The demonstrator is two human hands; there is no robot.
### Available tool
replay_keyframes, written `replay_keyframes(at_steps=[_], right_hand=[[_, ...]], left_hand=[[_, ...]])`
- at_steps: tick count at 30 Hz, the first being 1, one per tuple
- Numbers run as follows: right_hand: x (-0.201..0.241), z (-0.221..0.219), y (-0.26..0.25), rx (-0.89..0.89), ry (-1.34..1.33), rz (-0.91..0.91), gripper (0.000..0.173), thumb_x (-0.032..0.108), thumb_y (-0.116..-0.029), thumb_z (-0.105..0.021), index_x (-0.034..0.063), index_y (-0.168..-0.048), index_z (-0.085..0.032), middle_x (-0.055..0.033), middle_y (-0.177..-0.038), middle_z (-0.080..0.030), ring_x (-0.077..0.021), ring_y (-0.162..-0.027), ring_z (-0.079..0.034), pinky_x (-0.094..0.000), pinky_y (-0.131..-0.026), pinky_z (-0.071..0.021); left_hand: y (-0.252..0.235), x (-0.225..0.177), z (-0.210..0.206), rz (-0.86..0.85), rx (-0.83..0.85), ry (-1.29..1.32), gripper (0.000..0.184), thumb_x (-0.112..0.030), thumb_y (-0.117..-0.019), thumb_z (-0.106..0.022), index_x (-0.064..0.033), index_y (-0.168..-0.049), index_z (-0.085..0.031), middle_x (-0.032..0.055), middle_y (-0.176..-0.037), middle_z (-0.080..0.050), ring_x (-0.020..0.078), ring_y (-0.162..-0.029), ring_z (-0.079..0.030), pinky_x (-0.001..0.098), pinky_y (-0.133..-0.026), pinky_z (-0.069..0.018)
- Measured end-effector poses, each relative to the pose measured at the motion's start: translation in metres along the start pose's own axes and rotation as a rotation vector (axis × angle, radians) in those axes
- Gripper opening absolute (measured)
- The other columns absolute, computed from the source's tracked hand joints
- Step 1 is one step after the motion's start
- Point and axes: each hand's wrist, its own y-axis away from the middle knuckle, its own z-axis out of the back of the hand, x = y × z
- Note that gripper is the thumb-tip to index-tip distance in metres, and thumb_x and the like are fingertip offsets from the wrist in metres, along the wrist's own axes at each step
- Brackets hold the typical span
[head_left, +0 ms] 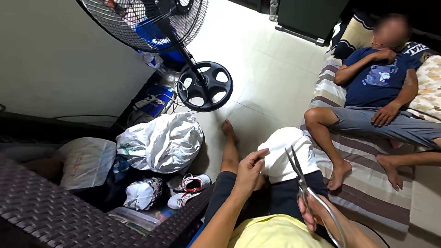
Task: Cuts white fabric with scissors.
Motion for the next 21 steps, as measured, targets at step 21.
replay_keyframes(at_steps=[21], right_hand=[[0.003,-0.015,-0.009,0.198,0.057,-0.252,0.053,0.066,-0.1006,-0.038,0.0163,-0.091,-0.056,0.0089,-0.067,-0.054,-0.0017,-0.058,-0.056,-0.0175,-0.056,-0.0493]], left_hand=[[-0.030,-0.035,0.044,-0.179,0.346,-0.479,0.060,-0.002,-0.0913,-0.048,-0.0002,-0.151,-0.044,0.0171,-0.149,-0.050,0.0117,-0.115,-0.061,0.0254,-0.091,-0.0515]])
